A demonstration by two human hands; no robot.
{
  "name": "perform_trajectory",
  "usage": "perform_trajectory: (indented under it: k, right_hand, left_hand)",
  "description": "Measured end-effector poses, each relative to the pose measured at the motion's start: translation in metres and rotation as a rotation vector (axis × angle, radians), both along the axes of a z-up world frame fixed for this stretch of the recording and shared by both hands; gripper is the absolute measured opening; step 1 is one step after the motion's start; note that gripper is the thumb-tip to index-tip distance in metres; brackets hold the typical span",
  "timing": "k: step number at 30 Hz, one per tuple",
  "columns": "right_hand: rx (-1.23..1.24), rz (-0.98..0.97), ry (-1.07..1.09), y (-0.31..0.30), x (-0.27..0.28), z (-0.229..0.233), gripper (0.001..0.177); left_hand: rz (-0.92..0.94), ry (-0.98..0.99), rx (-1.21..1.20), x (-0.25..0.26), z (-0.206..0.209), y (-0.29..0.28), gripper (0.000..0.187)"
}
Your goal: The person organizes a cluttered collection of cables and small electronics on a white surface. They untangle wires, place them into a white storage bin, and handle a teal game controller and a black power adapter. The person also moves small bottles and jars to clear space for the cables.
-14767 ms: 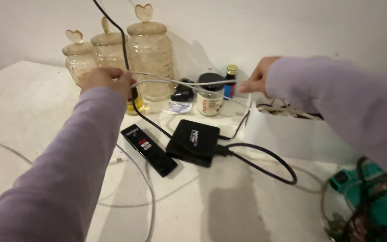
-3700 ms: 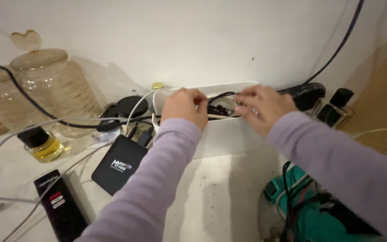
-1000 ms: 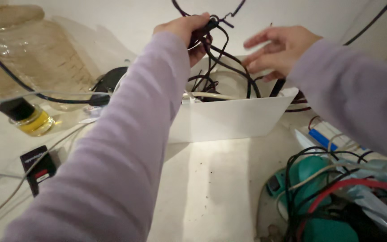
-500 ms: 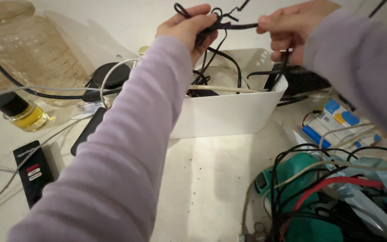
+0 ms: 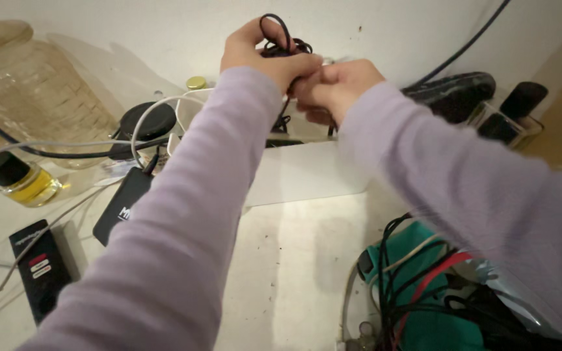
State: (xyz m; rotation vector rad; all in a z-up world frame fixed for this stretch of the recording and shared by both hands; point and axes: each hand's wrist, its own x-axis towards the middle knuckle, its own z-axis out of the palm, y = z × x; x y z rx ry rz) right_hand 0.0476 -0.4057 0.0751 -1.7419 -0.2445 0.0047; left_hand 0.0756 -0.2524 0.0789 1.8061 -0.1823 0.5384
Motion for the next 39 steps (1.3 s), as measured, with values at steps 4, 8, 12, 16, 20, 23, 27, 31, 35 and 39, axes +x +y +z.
perform_trajectory:
  k: [4,8,12,16,20,23,27,31,35,39]
  right_hand:
    - [-0.397,-0.018,-0.363,-0.023,-0.026,0.0,0.014]
    - [-0.656,-0.266,-0.127,-0.099,-0.046,0.015,0.018]
    - [-0.788,-0.333,0.219,-0.167,-0.025,-0.006,0.026]
    - [-1.137,-0.088,0.106,-0.184,0.002,-0.055,0.04]
    - [-1.042,-0.13,0.106,-0.18,0.002,-0.059,0.029]
    - [-0.923,-0.106,-0.117,-0.172,-0.002,-0.037,0.031]
    - [-0.945,0.01,-0.401,-0.143,0.006,-0.012,0.028]
    - [-1.063,-0.052,-0.514,-0.105,0.017,0.011,0.019]
    - [-1.075,-0.255,-0.533,-0.049,0.028,0.016,0.017]
    - [-1.076,-0.305,-0.47,-0.02,0.015,0.005,0.011]
  left_hand:
    - [0.125,-0.26,0.295,-0.02,-0.01,0.001,0.034]
    - [0.239,0.128,0.674,-0.045,-0.009,-0.01,0.025]
    - [0.446,-0.017,0.872,-0.062,-0.012,-0.015,0.019]
    - [0.473,-0.509,0.85,-0.058,-0.014,-0.019,0.035]
    - [0.214,-0.106,0.818,-0.055,-0.019,-0.026,0.026]
    - [0.116,0.024,0.795,-0.057,-0.018,-0.029,0.047]
    - [0.101,-0.047,0.823,-0.058,-0.015,-0.031,0.064]
    - [0.045,-0.132,0.829,-0.047,-0.02,-0.037,0.073]
    - [0.017,-0.003,0.725,-0.034,-0.023,-0.033,0.066]
    - [-0.023,-0.055,0.663,-0.032,-0.02,-0.017,0.045]
